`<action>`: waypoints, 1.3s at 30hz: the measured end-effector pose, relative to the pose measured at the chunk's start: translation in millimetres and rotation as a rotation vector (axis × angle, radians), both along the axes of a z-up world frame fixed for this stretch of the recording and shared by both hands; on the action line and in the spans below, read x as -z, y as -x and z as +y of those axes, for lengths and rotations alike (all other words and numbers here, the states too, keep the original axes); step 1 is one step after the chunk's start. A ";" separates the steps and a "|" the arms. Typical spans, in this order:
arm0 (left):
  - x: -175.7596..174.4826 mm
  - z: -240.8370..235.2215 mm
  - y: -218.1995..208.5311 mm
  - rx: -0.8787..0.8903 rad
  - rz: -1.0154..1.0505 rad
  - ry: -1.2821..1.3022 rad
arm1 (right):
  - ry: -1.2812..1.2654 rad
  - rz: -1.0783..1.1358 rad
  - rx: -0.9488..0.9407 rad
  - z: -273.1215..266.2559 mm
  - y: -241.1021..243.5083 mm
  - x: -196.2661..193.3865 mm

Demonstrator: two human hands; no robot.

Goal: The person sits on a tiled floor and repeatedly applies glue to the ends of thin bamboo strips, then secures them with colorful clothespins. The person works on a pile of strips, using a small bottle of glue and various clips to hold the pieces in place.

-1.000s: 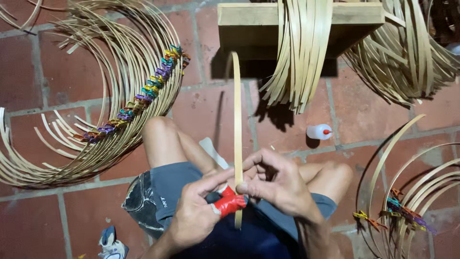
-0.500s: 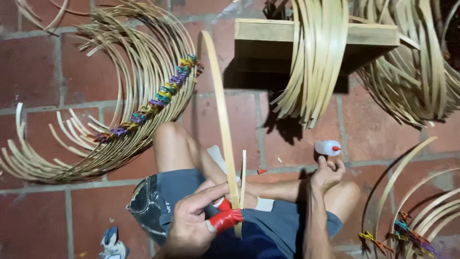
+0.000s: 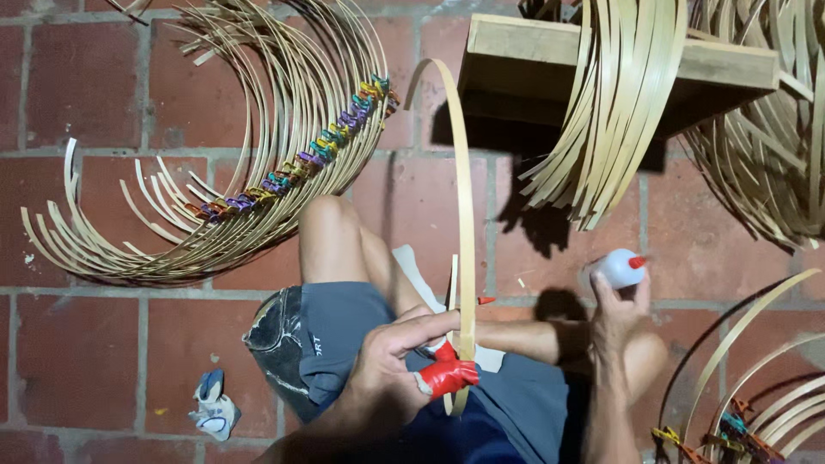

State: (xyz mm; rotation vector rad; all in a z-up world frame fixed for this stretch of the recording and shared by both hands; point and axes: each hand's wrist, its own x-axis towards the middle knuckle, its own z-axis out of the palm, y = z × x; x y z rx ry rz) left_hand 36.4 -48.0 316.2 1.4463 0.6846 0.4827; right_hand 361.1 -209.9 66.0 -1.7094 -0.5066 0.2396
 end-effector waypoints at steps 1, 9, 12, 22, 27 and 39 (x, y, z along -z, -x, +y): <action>0.5 -0.9 -0.5 0.007 -0.012 0.010 | 0.016 0.008 -0.086 -6.5 12.4 -29.4; -5.0 -7.8 -3.9 0.041 -0.047 -0.101 | 0.150 -0.684 -0.642 -2.6 62.9 -242.7; -8.5 -8.9 -1.5 0.068 -0.033 -0.010 | 0.292 -0.801 -0.744 7.1 69.3 -282.8; -21.9 -5.4 -4.0 0.118 -0.062 0.055 | 0.405 -1.028 -0.812 24.5 74.2 -326.3; -23.6 -3.5 -5.0 0.135 -0.091 0.080 | 0.464 -1.118 -0.798 27.4 76.5 -337.7; -24.0 1.7 -5.9 0.142 -0.059 0.126 | 0.583 -1.309 -0.772 25.3 84.8 -354.9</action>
